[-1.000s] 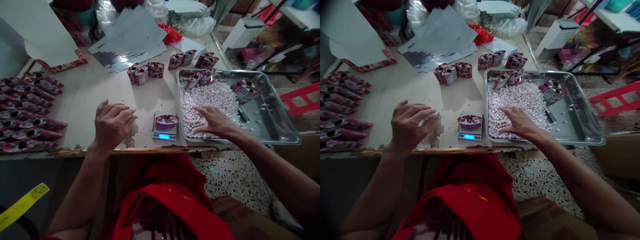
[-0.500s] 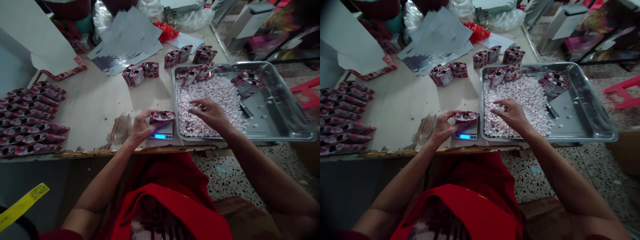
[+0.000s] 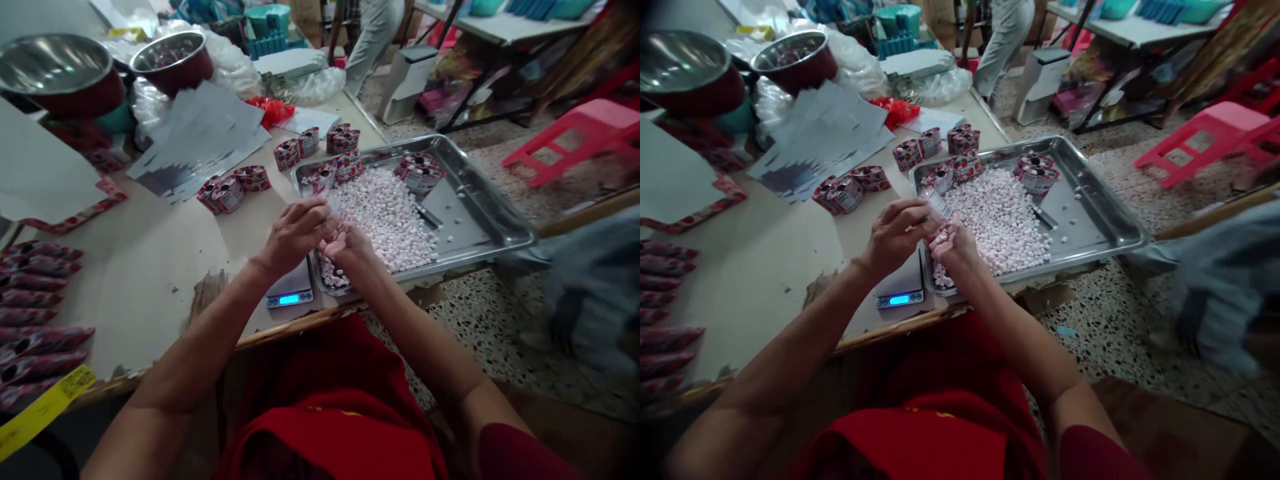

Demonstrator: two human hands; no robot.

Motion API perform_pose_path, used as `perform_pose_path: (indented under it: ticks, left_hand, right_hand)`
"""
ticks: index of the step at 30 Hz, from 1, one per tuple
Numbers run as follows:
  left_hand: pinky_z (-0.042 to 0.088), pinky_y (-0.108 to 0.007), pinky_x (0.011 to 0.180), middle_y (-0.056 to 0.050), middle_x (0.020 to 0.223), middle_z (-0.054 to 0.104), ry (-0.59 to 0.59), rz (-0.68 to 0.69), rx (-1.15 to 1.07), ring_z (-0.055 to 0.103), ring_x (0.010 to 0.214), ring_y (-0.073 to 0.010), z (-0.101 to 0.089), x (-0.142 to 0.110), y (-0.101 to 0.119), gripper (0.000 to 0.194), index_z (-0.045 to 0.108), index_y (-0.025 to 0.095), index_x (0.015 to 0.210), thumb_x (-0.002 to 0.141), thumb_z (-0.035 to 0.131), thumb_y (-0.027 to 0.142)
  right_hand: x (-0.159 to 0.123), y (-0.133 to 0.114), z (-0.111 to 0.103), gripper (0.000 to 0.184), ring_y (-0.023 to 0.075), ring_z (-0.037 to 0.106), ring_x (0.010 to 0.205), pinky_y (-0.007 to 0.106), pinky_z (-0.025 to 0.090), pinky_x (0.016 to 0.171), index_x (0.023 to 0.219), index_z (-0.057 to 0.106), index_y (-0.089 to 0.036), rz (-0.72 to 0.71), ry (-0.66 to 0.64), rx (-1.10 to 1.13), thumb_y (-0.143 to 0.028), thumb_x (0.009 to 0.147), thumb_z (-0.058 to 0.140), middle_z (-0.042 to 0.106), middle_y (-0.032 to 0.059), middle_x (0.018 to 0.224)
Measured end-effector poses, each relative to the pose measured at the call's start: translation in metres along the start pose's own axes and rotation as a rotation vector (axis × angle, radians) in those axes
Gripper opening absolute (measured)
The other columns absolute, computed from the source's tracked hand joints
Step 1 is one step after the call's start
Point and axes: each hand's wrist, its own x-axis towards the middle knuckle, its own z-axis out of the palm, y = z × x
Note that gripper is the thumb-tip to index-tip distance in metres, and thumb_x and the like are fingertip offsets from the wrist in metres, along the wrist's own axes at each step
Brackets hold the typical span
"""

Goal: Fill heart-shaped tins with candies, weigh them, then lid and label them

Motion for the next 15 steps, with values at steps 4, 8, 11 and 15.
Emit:
perform_pose_path:
  ticks: [4,8,11,15]
  left_hand:
    - [0.050,-0.040,0.111,-0.006,0.117,0.077,0.145,-0.037,0.062,0.065,0.128,-0.0237,0.020,-0.010,-0.010,0.022,0.083,0.029,0.101,0.105,0.061,0.031]
    - [0.049,-0.042,0.108,-0.004,0.109,0.078,0.368,-0.159,0.078,0.068,0.115,-0.0244,0.030,-0.014,-0.003,0.014,0.083,0.032,0.104,0.098,0.072,0.026]
    - [0.056,-0.037,0.095,-0.004,0.106,0.075,0.484,-0.421,-0.078,0.070,0.101,-0.0221,0.027,-0.021,0.007,0.022,0.081,0.027,0.110,0.088,0.083,0.026]
    - [0.060,-0.034,0.091,-0.005,0.112,0.077,0.585,-0.777,-0.424,0.073,0.099,-0.0210,0.014,-0.057,0.019,0.043,0.074,0.022,0.117,0.079,0.090,0.031]
  right_hand:
    - [-0.002,-0.004,0.006,0.021,0.0140,0.066,0.069,0.023,0.059,0.062,0.098,0.058,-0.024,0.034,0.090,0.224,-0.014,0.102,0.040,0.067,-0.0012,0.078]
    - [-0.006,-0.007,0.010,0.023,0.0168,0.067,0.067,0.025,0.060,0.057,0.101,0.061,-0.021,0.089,0.065,0.272,-0.015,0.102,0.038,0.068,0.0026,0.076]
    - [-0.012,-0.010,0.011,0.022,0.0176,0.068,0.068,0.027,0.063,0.057,0.107,0.060,-0.020,0.137,0.083,0.272,-0.016,0.104,0.039,0.068,0.0041,0.080]
    - [-0.021,-0.017,0.003,0.018,0.0131,0.066,0.065,0.016,0.056,0.048,0.107,0.059,-0.019,0.132,0.124,0.165,-0.008,0.102,0.045,0.065,0.0040,0.083]
